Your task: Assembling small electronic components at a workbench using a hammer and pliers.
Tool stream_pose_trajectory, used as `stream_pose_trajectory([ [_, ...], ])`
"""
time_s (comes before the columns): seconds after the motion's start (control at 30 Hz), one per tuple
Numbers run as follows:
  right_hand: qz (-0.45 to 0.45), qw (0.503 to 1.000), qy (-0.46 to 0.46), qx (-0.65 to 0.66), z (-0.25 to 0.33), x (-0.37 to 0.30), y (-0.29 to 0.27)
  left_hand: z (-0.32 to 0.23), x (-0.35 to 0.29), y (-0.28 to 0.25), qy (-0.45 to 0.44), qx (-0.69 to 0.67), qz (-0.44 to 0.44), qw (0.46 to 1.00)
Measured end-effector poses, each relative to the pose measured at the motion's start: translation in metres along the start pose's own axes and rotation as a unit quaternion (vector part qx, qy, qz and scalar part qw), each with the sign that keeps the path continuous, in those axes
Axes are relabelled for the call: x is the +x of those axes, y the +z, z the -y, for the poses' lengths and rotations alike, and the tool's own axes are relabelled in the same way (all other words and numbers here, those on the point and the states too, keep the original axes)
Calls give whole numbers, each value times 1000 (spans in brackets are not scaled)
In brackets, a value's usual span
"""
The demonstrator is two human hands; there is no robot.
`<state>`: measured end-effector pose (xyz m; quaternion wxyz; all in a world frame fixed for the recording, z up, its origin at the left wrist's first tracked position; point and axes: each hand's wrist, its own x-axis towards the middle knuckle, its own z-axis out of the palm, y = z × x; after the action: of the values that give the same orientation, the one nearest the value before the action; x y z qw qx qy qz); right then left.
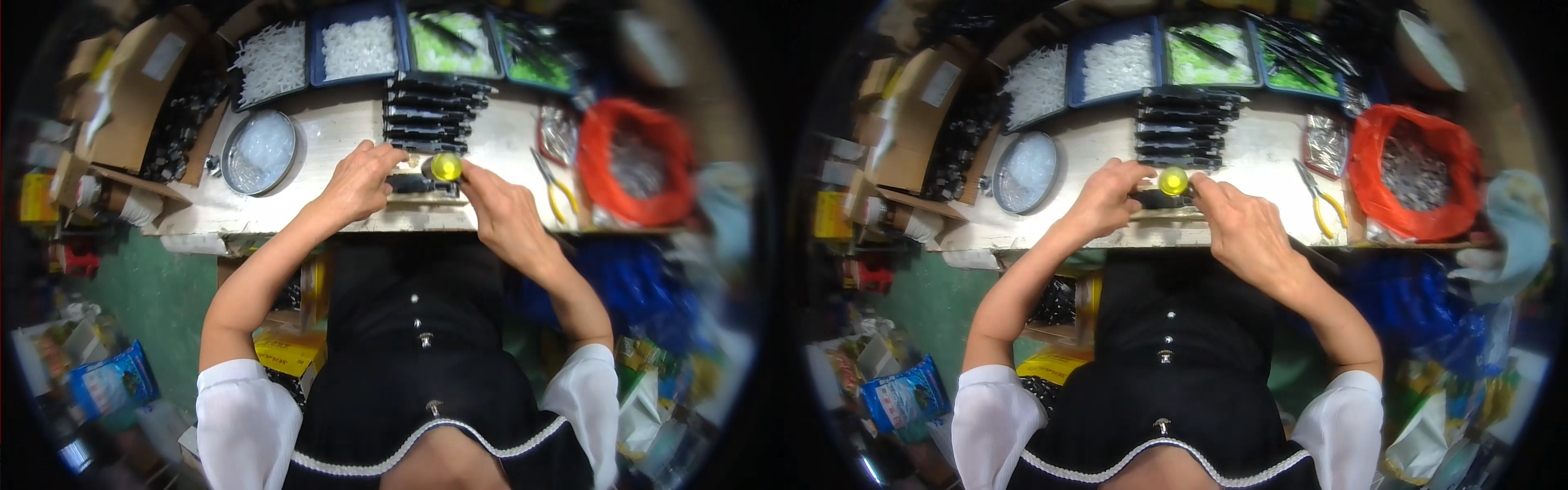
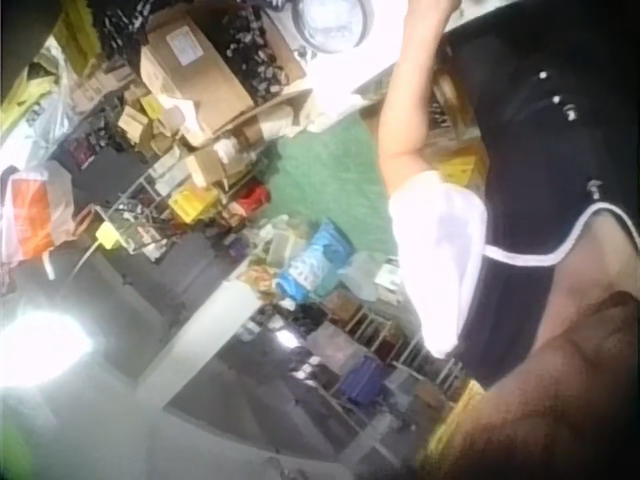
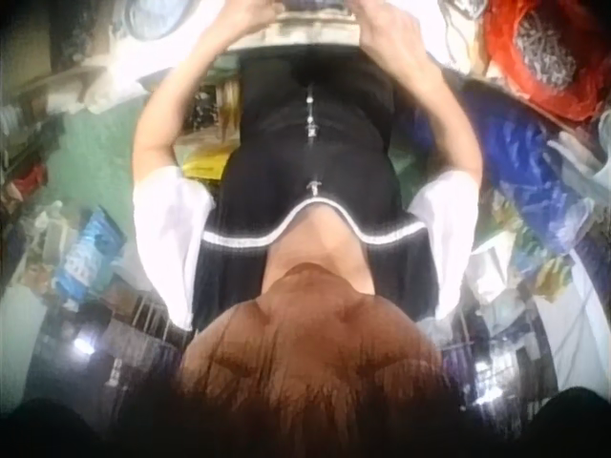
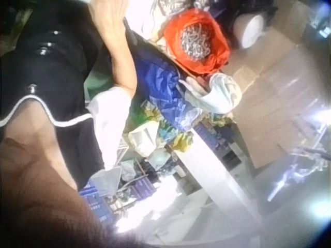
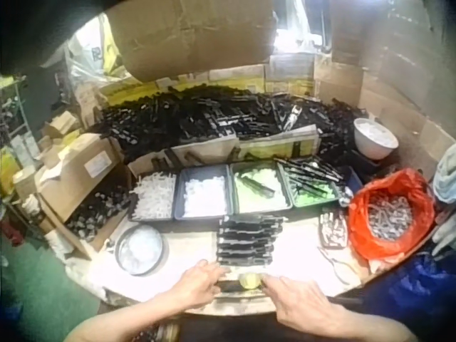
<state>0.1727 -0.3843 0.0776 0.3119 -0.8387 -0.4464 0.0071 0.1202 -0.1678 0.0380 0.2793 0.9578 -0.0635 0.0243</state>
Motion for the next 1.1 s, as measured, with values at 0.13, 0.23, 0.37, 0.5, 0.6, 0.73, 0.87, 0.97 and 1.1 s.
stream_pose_trajectory([
  [0.13,-2,1000,-16,-12,3,8,10,-4,-5,-1,-5,-9,-14,1000],
  [0.23,130,987,38,-89,-5,21,22,-7,-8,0,-40,-48,-19,998],
  [0.37,16,998,62,18,8,34,12,-3,-20,14,-25,-70,-97,992],
  [0.5,150,981,98,-80,8,47,17,-1,-27,24,20,-36,-173,984],
  [0.6,223,966,117,-59,2,63,11,-6,-32,32,37,18,-241,970],
  [0.73,144,983,113,-29,2,63,5,-20,-46,59,77,87,-318,941],
  [0.87,-28,994,63,82,18,61,15,-39,-48,82,89,82,-278,953],
  [0.97,182,979,42,-84,9,61,37,-35,-49,91,103,82,-267,955],
  [1.1,132,985,104,37,34,73,17,-30,-52,95,101,79,-248,960],
])
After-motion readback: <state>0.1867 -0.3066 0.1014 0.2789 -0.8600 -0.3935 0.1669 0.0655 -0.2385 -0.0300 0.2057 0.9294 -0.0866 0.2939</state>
